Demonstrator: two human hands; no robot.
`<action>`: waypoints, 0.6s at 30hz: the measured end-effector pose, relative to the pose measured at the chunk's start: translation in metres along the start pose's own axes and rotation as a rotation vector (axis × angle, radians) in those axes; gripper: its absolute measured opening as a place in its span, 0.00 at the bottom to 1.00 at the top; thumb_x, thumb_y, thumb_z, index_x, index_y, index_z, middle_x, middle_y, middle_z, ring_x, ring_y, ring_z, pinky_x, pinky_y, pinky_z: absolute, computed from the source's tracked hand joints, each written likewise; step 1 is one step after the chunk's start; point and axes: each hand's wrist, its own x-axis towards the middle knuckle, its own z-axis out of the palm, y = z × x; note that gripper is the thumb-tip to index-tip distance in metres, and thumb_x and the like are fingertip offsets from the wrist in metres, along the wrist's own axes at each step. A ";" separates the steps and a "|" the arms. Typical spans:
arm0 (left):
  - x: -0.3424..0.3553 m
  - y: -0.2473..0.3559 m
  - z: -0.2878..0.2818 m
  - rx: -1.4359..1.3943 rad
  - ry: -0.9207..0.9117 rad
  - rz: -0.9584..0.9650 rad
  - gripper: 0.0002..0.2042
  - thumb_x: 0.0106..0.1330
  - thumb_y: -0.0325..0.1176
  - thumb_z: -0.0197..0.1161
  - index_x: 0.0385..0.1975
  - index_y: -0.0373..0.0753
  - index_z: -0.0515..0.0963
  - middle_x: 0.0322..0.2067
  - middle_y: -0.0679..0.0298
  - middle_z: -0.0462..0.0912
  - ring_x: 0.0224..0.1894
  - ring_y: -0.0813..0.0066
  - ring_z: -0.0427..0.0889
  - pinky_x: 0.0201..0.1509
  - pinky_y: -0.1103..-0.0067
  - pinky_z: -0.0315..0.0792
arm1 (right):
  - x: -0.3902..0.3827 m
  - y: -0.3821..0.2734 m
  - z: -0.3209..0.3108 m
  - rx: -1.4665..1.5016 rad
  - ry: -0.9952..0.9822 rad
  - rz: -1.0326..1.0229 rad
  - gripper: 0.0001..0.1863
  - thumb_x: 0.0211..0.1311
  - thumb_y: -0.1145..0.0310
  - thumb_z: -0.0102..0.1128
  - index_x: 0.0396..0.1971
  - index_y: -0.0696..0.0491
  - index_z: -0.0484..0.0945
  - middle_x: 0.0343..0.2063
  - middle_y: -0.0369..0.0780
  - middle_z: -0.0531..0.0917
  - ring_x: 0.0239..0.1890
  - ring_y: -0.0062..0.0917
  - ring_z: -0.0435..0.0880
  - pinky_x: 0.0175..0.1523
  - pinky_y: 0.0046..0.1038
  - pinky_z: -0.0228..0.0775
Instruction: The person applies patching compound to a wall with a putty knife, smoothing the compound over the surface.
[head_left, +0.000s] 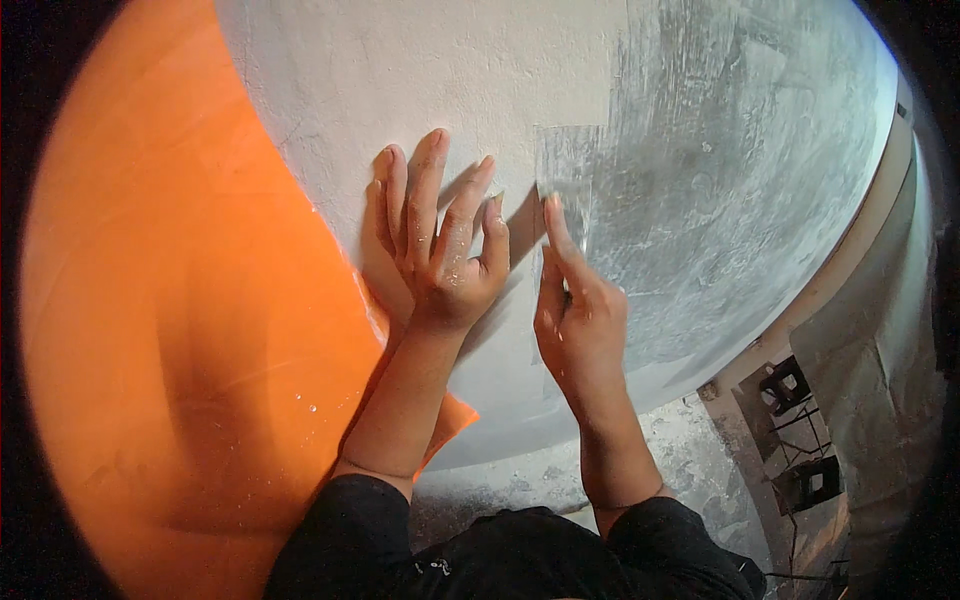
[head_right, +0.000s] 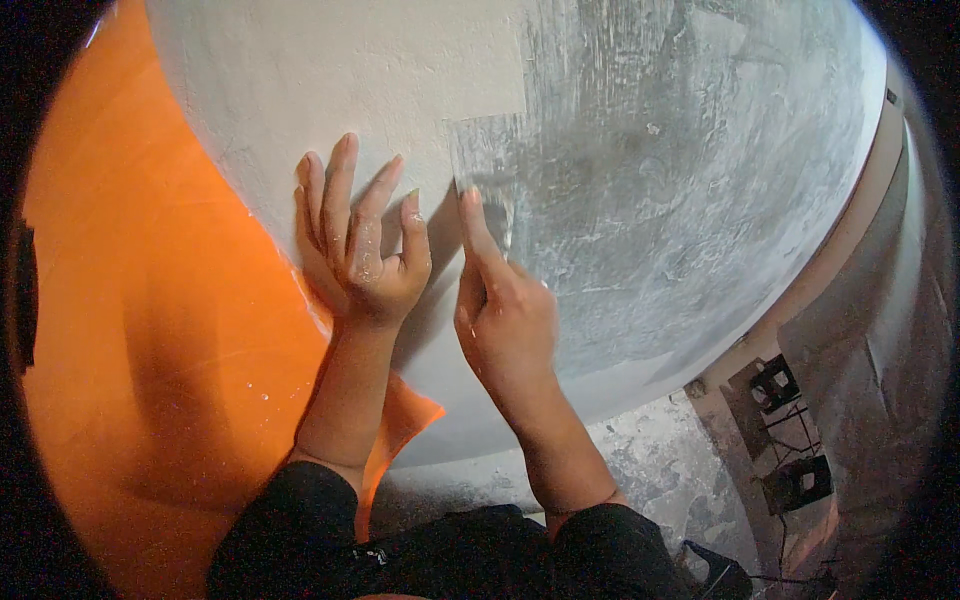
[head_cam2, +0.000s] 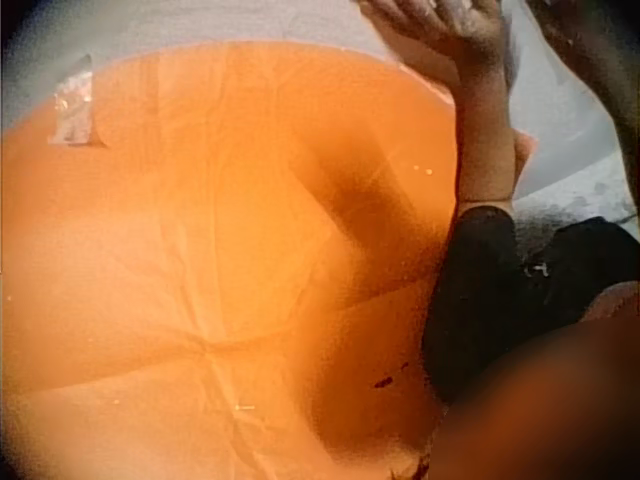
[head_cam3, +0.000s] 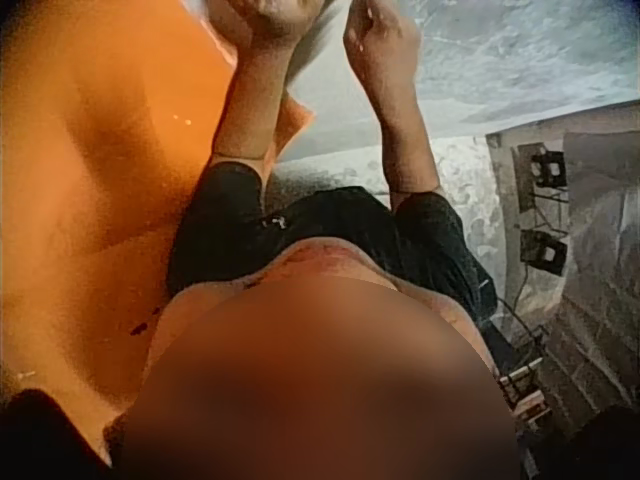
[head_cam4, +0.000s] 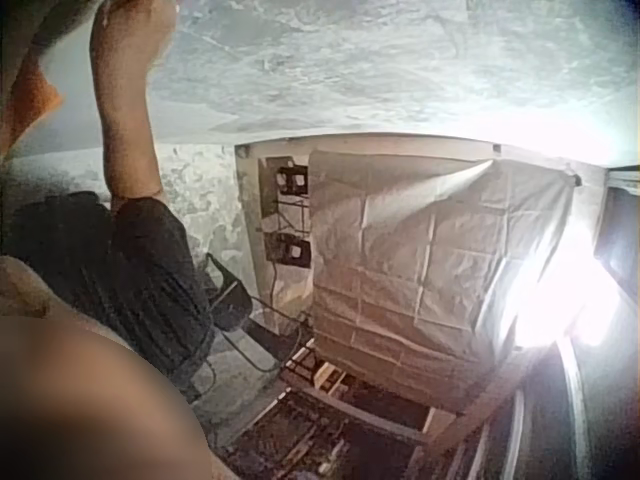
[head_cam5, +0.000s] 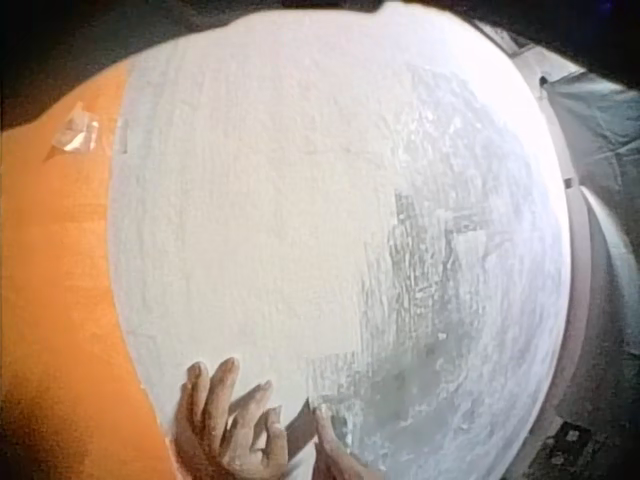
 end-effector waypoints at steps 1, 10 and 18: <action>0.000 0.000 -0.002 -0.004 -0.019 -0.006 0.13 0.60 0.31 0.60 0.45 0.42 0.79 0.60 0.55 0.72 0.66 0.51 0.63 0.66 0.54 0.58 | 0.006 -0.003 -0.001 -0.003 0.008 -0.013 0.32 0.60 0.77 0.56 0.65 0.41 0.66 0.18 0.49 0.77 0.19 0.40 0.78 0.26 0.38 0.69; 0.000 -0.002 -0.003 -0.061 0.003 -0.010 0.12 0.64 0.31 0.56 0.46 0.41 0.77 0.59 0.55 0.72 0.66 0.49 0.64 0.65 0.53 0.58 | 0.009 -0.009 -0.009 0.004 -0.021 -0.018 0.31 0.60 0.77 0.54 0.64 0.42 0.67 0.21 0.49 0.78 0.20 0.41 0.79 0.27 0.38 0.70; -0.001 -0.003 -0.007 -0.069 -0.008 -0.009 0.11 0.64 0.31 0.55 0.45 0.41 0.78 0.58 0.55 0.73 0.65 0.49 0.64 0.65 0.54 0.59 | 0.005 -0.011 -0.008 0.005 -0.013 -0.014 0.29 0.61 0.77 0.53 0.64 0.43 0.67 0.23 0.49 0.78 0.21 0.42 0.79 0.28 0.38 0.70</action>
